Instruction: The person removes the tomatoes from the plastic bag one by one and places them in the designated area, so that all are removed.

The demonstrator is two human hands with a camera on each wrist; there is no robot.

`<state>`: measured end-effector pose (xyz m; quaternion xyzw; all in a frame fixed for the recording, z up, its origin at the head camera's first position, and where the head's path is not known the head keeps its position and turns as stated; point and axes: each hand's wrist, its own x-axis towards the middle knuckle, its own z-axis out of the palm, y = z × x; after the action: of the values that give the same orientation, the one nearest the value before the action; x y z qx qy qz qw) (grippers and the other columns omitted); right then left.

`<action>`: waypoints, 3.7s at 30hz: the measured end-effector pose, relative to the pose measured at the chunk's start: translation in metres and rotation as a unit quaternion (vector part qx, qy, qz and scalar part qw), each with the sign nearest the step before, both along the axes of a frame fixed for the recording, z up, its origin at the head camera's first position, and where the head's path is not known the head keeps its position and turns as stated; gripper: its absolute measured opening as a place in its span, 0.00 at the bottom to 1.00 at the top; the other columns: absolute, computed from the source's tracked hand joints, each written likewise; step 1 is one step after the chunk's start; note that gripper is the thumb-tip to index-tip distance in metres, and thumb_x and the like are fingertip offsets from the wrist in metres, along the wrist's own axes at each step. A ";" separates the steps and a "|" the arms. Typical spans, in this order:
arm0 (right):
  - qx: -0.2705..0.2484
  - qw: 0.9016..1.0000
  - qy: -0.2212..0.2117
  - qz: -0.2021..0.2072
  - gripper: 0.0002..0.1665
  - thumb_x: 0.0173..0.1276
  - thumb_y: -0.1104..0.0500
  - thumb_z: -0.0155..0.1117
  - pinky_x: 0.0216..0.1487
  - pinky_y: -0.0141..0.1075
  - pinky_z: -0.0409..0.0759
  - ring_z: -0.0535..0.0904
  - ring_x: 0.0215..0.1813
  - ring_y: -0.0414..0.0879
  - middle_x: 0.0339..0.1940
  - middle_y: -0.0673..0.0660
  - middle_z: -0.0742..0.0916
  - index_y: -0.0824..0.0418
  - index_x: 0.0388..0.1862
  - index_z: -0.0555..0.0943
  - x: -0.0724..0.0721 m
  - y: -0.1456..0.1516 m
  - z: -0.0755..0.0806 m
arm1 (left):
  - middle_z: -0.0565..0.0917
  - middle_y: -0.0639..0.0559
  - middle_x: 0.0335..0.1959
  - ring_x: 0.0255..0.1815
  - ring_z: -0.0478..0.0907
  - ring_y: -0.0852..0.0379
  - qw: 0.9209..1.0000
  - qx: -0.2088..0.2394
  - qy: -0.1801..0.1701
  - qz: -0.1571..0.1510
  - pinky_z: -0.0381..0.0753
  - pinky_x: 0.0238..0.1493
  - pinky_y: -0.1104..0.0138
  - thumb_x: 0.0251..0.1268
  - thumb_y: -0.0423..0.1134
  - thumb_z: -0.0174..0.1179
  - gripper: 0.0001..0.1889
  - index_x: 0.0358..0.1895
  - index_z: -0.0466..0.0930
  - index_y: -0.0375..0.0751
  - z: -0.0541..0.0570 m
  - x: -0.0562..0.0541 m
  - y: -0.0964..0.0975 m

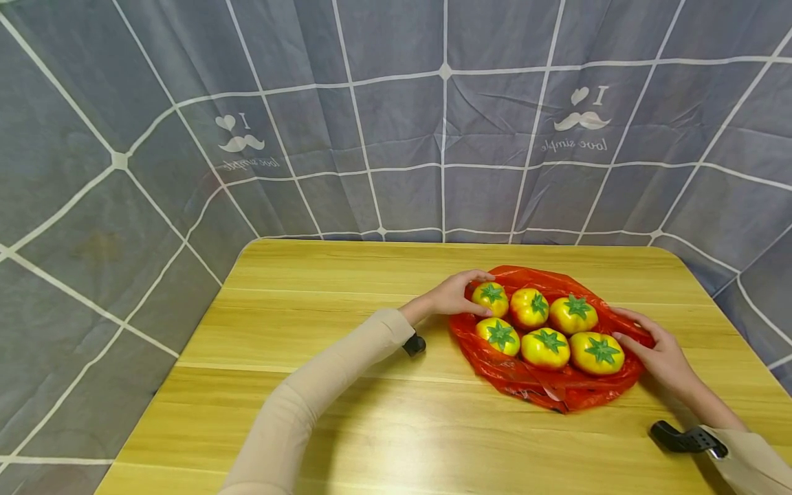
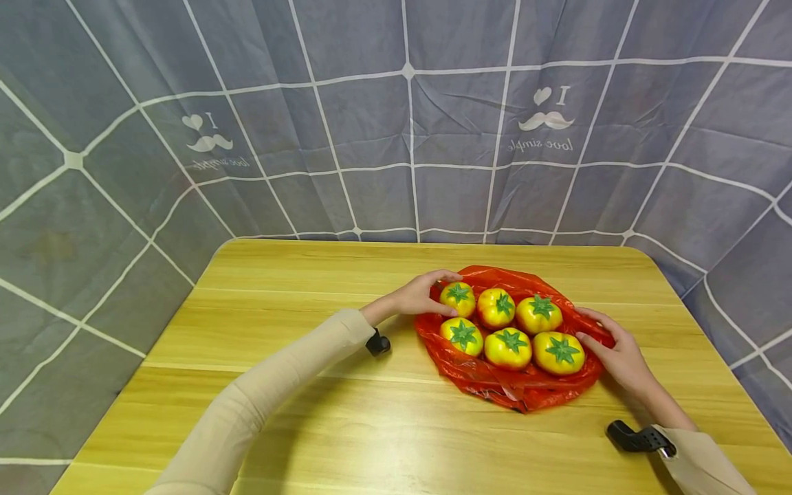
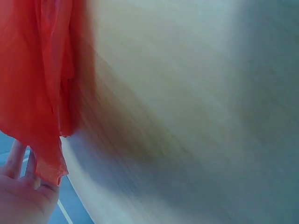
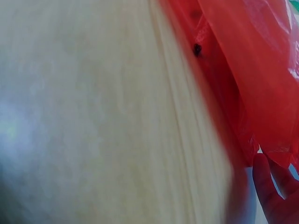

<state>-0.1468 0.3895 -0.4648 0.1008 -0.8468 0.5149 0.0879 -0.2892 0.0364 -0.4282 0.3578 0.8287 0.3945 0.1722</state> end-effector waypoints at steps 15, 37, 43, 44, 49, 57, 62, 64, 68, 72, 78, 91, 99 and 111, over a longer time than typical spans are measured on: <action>0.010 1.000 -0.011 -0.006 0.28 0.69 0.68 0.56 0.43 0.13 0.73 0.72 0.49 0.17 0.54 0.25 0.73 0.57 0.68 0.70 0.001 0.000 0.001 | 0.74 0.47 0.64 0.63 0.71 0.54 1.000 -0.005 -0.006 0.017 0.67 0.66 0.70 0.54 0.43 0.70 0.36 0.67 0.67 0.44 -0.005 0.000 0.000; 0.023 1.000 -0.012 -0.017 0.28 0.69 0.67 0.57 0.43 0.12 0.72 0.70 0.50 0.15 0.54 0.25 0.72 0.51 0.67 0.72 0.002 0.001 0.001 | 0.74 0.47 0.63 0.61 0.72 0.54 1.000 -0.019 -0.003 0.010 0.69 0.65 0.69 0.56 0.44 0.69 0.37 0.70 0.64 0.45 -0.007 0.000 0.001; 0.018 1.000 -0.016 -0.017 0.28 0.70 0.66 0.57 0.43 0.13 0.73 0.70 0.50 0.15 0.57 0.31 0.74 0.47 0.67 0.72 0.002 0.001 0.001 | 0.75 0.47 0.63 0.60 0.73 0.55 1.000 -0.021 0.006 0.016 0.70 0.64 0.71 0.56 0.46 0.69 0.37 0.69 0.65 0.44 -0.007 0.001 0.001; 0.016 1.000 -0.017 -0.016 0.29 0.70 0.66 0.57 0.43 0.13 0.73 0.70 0.50 0.15 0.57 0.31 0.74 0.46 0.67 0.72 0.002 0.001 0.000 | 0.75 0.47 0.62 0.59 0.74 0.56 1.000 -0.021 0.008 0.017 0.71 0.63 0.71 0.56 0.46 0.69 0.37 0.69 0.65 0.44 -0.007 0.001 0.001; 0.003 1.000 -0.022 -0.012 0.29 0.70 0.67 0.56 0.43 0.13 0.74 0.72 0.49 0.16 0.54 0.26 0.73 0.53 0.69 0.70 0.001 0.001 0.001 | 0.76 0.48 0.62 0.59 0.74 0.57 0.999 -0.020 0.024 0.021 0.72 0.62 0.73 0.55 0.48 0.70 0.37 0.69 0.66 0.45 -0.004 0.002 0.002; 0.004 1.000 -0.021 -0.012 0.28 0.70 0.67 0.56 0.43 0.13 0.73 0.72 0.49 0.16 0.53 0.25 0.73 0.54 0.68 0.70 0.002 0.000 0.001 | 0.77 0.49 0.60 0.56 0.75 0.57 0.999 -0.009 0.035 0.032 0.73 0.59 0.74 0.53 0.48 0.71 0.37 0.68 0.68 0.45 -0.001 0.005 0.000; 0.009 1.000 -0.019 -0.018 0.28 0.70 0.67 0.56 0.43 0.12 0.72 0.70 0.50 0.15 0.54 0.26 0.73 0.51 0.68 0.71 0.004 0.000 0.000 | 0.78 0.49 0.58 0.55 0.75 0.57 0.998 0.009 0.044 0.046 0.73 0.58 0.74 0.51 0.48 0.72 0.36 0.66 0.70 0.46 0.000 0.008 -0.001; 0.011 1.000 -0.018 -0.019 0.28 0.70 0.67 0.56 0.43 0.12 0.72 0.70 0.50 0.15 0.54 0.25 0.73 0.52 0.68 0.71 0.004 0.000 -0.001 | 0.78 0.50 0.58 0.55 0.75 0.57 0.998 0.014 0.044 0.051 0.73 0.58 0.73 0.51 0.48 0.72 0.36 0.66 0.70 0.47 0.001 0.009 -0.001; 0.014 1.000 -0.016 -0.022 0.28 0.70 0.67 0.56 0.43 0.12 0.71 0.70 0.50 0.15 0.53 0.24 0.72 0.52 0.67 0.72 0.003 0.001 -0.002 | 0.78 0.50 0.60 0.56 0.74 0.57 0.997 0.024 0.039 0.059 0.73 0.59 0.73 0.51 0.48 0.72 0.37 0.66 0.70 0.48 0.005 0.011 -0.002; 0.018 0.999 -0.017 -0.027 0.28 0.70 0.67 0.57 0.43 0.11 0.71 0.69 0.50 0.15 0.53 0.24 0.72 0.51 0.67 0.72 0.003 0.002 -0.002 | 0.78 0.50 0.58 0.51 0.75 0.58 0.997 0.035 0.038 0.063 0.74 0.54 0.75 0.50 0.47 0.73 0.37 0.66 0.70 0.48 0.008 0.013 -0.004; 0.019 0.999 -0.023 -0.030 0.28 0.70 0.66 0.57 0.43 0.11 0.71 0.69 0.49 0.15 0.52 0.23 0.72 0.52 0.68 0.71 0.003 0.001 -0.001 | 0.78 0.51 0.57 0.50 0.75 0.60 0.996 0.047 0.042 0.060 0.75 0.51 0.76 0.49 0.47 0.73 0.37 0.66 0.71 0.48 0.011 0.017 -0.009; 0.022 0.999 -0.019 -0.033 0.27 0.70 0.66 0.57 0.43 0.11 0.70 0.69 0.49 0.15 0.51 0.22 0.72 0.57 0.68 0.71 0.003 0.001 -0.001 | 0.79 0.52 0.56 0.49 0.75 0.58 0.994 0.062 0.058 0.071 0.77 0.49 0.73 0.48 0.47 0.74 0.37 0.65 0.72 0.47 0.013 0.021 -0.031; 0.034 0.998 -0.020 -0.040 0.27 0.71 0.63 0.57 0.43 0.11 0.70 0.68 0.49 0.15 0.51 0.22 0.72 0.57 0.68 0.70 0.004 -0.001 0.000 | 0.79 0.51 0.56 0.51 0.75 0.54 0.991 0.066 0.058 0.097 0.77 0.33 0.72 0.47 0.44 0.75 0.38 0.65 0.72 0.46 0.017 0.021 -0.051; 0.019 0.999 -0.018 -0.026 0.27 0.71 0.65 0.56 0.43 0.12 0.72 0.71 0.49 0.16 0.52 0.24 0.73 0.58 0.69 0.70 0.005 -0.002 0.000 | 0.78 0.51 0.59 0.52 0.74 0.53 0.989 0.061 0.051 0.127 0.75 0.34 0.73 0.47 0.44 0.75 0.38 0.65 0.71 0.45 0.013 0.020 -0.075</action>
<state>-0.1421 0.3879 -0.4649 0.0715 -0.8603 0.4977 0.0842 -0.2693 -0.0385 -0.4147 0.2792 0.8497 0.4438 0.0558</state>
